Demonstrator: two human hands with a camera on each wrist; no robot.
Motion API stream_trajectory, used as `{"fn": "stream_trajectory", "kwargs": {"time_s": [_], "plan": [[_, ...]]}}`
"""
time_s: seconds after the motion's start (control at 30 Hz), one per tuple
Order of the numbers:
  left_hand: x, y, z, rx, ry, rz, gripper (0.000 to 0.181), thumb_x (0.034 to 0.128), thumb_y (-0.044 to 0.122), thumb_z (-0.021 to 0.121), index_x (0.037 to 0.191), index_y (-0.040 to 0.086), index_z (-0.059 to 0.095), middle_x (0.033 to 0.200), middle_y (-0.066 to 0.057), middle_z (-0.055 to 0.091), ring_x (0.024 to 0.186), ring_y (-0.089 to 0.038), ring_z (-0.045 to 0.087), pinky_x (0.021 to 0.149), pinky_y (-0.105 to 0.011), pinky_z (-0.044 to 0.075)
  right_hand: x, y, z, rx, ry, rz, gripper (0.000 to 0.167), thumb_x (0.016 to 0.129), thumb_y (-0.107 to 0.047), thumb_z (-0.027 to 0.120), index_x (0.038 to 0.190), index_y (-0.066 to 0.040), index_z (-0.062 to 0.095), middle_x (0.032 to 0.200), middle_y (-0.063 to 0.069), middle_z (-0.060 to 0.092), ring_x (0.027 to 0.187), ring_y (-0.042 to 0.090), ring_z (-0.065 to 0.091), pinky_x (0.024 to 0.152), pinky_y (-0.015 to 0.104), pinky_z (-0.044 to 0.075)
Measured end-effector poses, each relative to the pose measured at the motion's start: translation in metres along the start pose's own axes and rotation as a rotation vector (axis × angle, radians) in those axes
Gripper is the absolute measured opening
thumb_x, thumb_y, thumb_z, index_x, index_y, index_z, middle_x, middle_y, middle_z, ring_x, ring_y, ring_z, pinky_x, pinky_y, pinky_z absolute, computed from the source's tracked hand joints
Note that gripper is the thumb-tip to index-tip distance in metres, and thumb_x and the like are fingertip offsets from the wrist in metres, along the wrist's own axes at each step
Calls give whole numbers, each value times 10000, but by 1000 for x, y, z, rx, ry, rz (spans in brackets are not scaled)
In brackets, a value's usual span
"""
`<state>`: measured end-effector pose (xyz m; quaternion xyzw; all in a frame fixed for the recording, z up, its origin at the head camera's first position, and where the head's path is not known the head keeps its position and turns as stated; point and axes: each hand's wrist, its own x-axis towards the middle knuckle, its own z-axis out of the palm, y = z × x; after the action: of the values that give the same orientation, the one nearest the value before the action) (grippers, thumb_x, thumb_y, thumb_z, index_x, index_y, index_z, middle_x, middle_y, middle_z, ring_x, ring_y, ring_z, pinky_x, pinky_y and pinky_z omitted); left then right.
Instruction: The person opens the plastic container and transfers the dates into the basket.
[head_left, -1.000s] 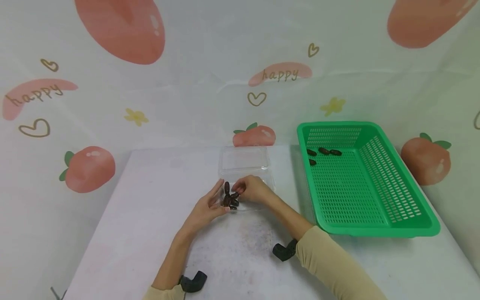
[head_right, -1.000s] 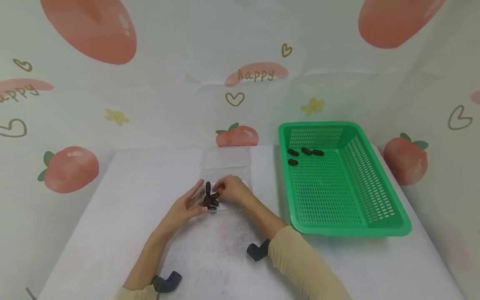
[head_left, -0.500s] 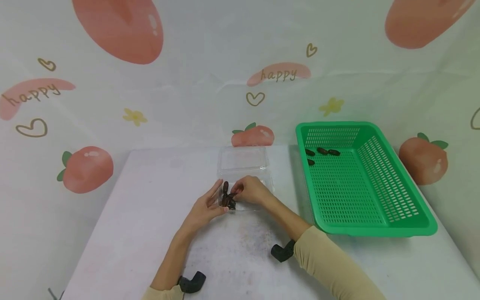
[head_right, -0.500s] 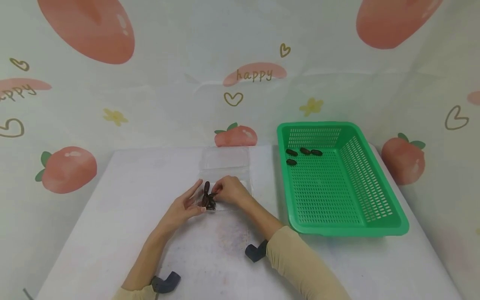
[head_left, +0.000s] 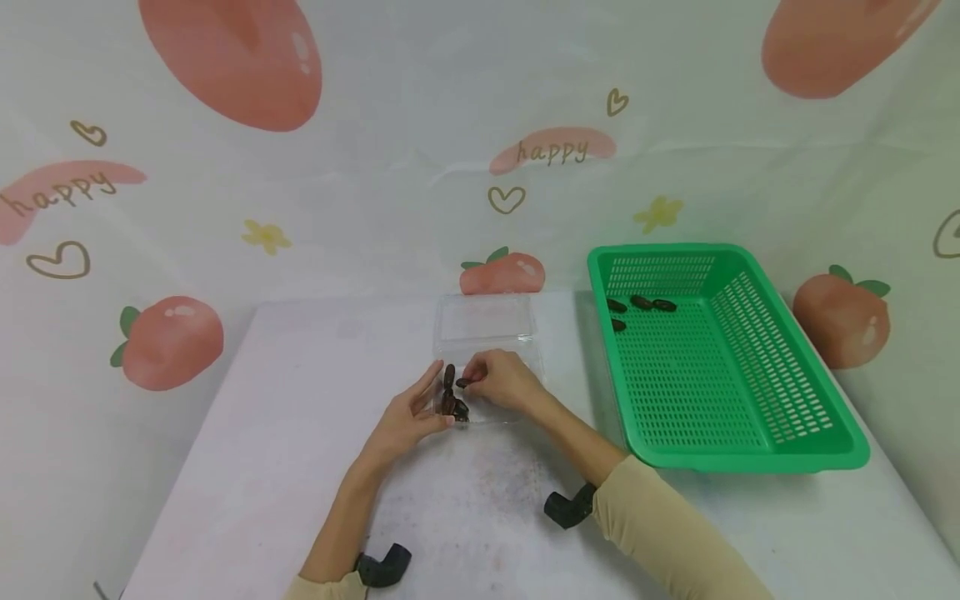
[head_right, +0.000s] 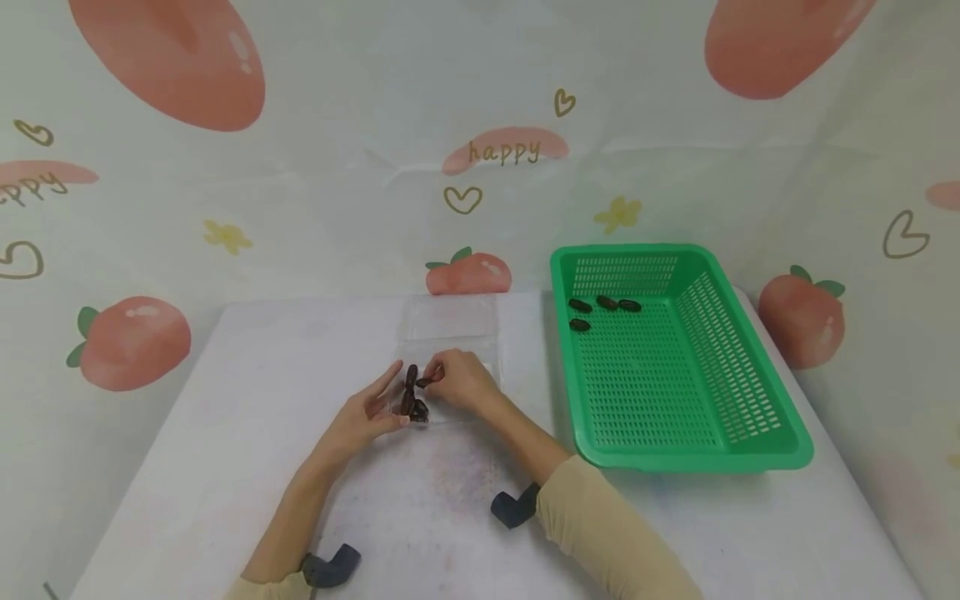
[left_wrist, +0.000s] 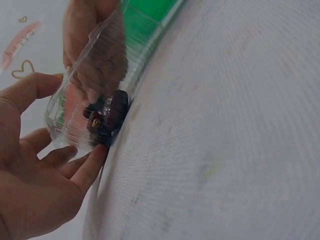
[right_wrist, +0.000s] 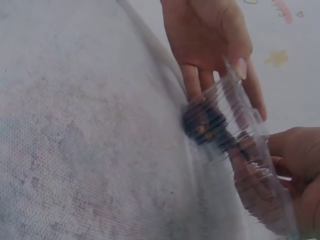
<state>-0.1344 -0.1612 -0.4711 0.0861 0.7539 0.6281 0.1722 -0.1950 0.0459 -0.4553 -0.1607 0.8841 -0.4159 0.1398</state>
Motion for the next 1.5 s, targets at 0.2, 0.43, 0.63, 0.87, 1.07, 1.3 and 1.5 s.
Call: {"fn": "stream_trajectory", "kwargs": {"time_s": [0.2, 0.43, 0.63, 0.87, 1.07, 1.3, 1.5], "plan": [[1, -1, 0, -11, -2, -8, 887, 863, 64, 741, 1590, 219, 257, 1633, -1, 206, 1441, -310, 314, 1088, -430, 413, -13, -14, -16, 42, 64, -2, 100, 838, -78, 767, 925, -126, 762, 829, -42, 706, 757, 101, 650, 624, 237, 527], [1, -1, 0, 15, 17, -28, 890, 856, 78, 752, 1586, 242, 270, 1628, -11, 223, 1445, -305, 305, 1101, -434, 395, -32, -31, -40, 89, 86, -22, 94, 869, -109, 766, 955, -146, 763, 888, -61, 729, 811, 103, 692, 669, 271, 556], [0, 1, 1, 28, 24, -47, 900, 853, 94, 761, 1588, 254, 265, 1623, -41, 230, 1450, -298, 294, 1102, -451, 395, -45, -37, -59, 107, 113, -44, 88, 887, -159, 760, 973, -172, 764, 897, -81, 730, 830, 78, 690, 733, 297, 571], [1, 0, 1, 41, 29, -38, 905, 847, 89, 764, 1588, 236, 266, 1630, 6, 219, 1467, -280, 255, 1122, -429, 362, -53, -35, -76, 124, 135, -86, 122, 871, -134, 771, 994, -135, 763, 896, -41, 738, 813, 107, 708, 724, 295, 581], [2, -2, 1, 43, 28, -38, 905, 853, 98, 764, 1590, 233, 257, 1633, 16, 208, 1473, -287, 245, 1130, -418, 348, -57, -25, -92, 204, 123, -90, 137, 889, -77, 741, 1024, -57, 749, 925, 52, 746, 819, 186, 717, 746, 306, 585], [1, -3, 1, 39, 18, -29, 893, 860, 108, 758, 1590, 214, 254, 1635, -3, 204, 1478, -290, 233, 1142, -426, 329, -66, -7, -114, 261, 202, -45, 185, 907, -131, 738, 1087, -86, 743, 977, 68, 752, 887, 175, 713, 796, 305, 567], [0, -1, 1, 35, 18, -31, 901, 853, 118, 758, 1592, 214, 251, 1634, -27, 210, 1472, -292, 251, 1123, -435, 357, -73, 14, -133, 255, 229, 5, 218, 914, -168, 736, 1122, -100, 734, 1024, 62, 744, 936, 201, 702, 817, 306, 567]]}}
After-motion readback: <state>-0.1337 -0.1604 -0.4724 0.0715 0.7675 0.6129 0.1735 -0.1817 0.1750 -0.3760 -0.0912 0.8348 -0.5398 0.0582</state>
